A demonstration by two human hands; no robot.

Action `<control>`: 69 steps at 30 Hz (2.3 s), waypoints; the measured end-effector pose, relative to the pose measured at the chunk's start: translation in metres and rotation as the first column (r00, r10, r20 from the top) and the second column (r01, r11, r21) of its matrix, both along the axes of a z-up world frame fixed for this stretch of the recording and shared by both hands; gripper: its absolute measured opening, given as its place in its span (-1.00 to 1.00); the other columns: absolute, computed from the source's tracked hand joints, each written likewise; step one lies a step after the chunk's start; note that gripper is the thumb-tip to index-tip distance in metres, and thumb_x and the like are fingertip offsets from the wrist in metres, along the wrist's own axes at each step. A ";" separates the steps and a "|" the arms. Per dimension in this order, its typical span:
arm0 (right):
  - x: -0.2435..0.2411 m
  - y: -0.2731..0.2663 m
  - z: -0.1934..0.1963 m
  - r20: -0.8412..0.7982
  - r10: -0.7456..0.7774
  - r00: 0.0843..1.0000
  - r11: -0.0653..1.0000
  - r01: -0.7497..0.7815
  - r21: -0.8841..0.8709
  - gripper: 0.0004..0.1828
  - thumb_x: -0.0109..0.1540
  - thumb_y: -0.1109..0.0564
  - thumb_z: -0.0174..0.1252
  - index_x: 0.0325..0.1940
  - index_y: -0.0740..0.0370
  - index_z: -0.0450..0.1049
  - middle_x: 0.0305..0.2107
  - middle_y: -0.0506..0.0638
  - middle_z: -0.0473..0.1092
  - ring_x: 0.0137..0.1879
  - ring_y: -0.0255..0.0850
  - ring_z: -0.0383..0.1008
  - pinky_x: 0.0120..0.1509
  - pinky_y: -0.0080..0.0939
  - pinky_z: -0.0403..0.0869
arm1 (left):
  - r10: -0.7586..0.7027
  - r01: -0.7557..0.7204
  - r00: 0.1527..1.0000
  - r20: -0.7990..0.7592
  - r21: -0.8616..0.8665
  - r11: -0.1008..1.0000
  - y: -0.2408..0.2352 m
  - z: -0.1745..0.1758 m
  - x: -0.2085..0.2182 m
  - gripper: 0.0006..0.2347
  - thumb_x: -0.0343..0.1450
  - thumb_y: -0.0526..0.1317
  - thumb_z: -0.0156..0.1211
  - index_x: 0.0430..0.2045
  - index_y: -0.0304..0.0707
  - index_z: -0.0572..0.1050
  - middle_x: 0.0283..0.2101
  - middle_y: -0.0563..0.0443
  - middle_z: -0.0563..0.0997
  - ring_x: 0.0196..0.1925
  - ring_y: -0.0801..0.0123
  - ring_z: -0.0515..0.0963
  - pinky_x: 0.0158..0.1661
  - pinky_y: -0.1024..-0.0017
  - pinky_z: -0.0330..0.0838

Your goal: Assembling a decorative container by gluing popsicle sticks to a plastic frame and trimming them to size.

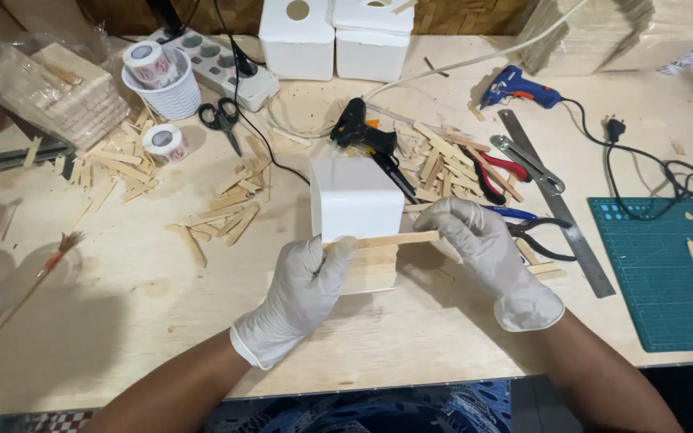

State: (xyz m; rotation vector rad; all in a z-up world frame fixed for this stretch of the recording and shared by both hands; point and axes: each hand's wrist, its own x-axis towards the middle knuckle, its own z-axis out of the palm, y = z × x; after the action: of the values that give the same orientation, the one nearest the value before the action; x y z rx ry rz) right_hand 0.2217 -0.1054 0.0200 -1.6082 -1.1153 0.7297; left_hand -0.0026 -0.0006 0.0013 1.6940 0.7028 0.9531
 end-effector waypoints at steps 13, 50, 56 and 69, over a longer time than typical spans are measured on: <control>-0.039 -0.016 0.007 -0.098 -0.008 0.995 0.951 0.038 0.308 -0.96 0.21 0.37 0.25 -0.29 0.39 0.61 -0.60 0.11 0.50 -0.43 -0.22 0.49 -0.14 -0.23 0.52 | -0.082 0.079 0.993 0.083 0.039 0.996 -0.005 -0.027 -0.004 -0.69 0.44 -0.25 0.22 -0.77 -0.34 0.48 -0.85 -0.04 0.43 -0.76 0.47 0.33 -0.63 0.48 0.40; 0.026 -0.050 0.058 0.578 -0.220 0.786 0.973 0.133 0.188 -0.54 0.47 -0.09 -0.17 0.11 0.30 0.48 -0.02 0.12 0.43 0.17 -0.04 0.44 0.28 -0.09 0.36 | -0.043 0.028 0.991 0.127 0.118 0.993 -0.006 -0.010 -0.012 -0.79 0.47 -0.16 0.16 -0.16 -0.32 0.58 -0.25 0.05 0.72 -0.49 0.51 0.45 -0.52 0.58 0.38; 0.057 -0.062 -0.024 0.941 -0.024 0.336 0.890 0.436 -0.133 -0.06 0.02 -0.57 0.23 0.27 0.06 0.44 0.04 0.07 0.38 0.12 0.06 0.40 0.19 0.17 0.28 | 0.017 -0.029 0.993 0.118 0.106 0.994 -0.007 -0.018 -0.016 -0.70 0.48 -0.24 0.18 0.10 -0.30 0.50 -0.41 0.22 0.59 -0.51 0.60 0.35 -0.48 0.56 0.30; 0.085 -0.048 -0.024 0.908 0.017 0.418 0.926 0.336 -0.172 -0.44 0.14 -0.31 0.29 0.02 0.10 0.55 -0.17 0.09 0.52 -0.09 0.09 0.51 0.06 0.06 0.40 | 0.033 -0.052 0.977 0.210 0.084 0.995 -0.010 -0.012 -0.014 -0.69 0.50 -0.19 0.14 -0.68 -0.15 0.28 -0.65 0.26 0.25 -0.62 0.57 0.11 -0.59 0.48 -0.04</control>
State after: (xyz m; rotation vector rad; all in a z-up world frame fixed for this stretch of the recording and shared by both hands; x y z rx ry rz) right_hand 0.3068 -0.1536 -0.0043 -2.4944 -1.5868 -0.2254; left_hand -0.0162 -0.0104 -0.0106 1.6314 0.5659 1.1881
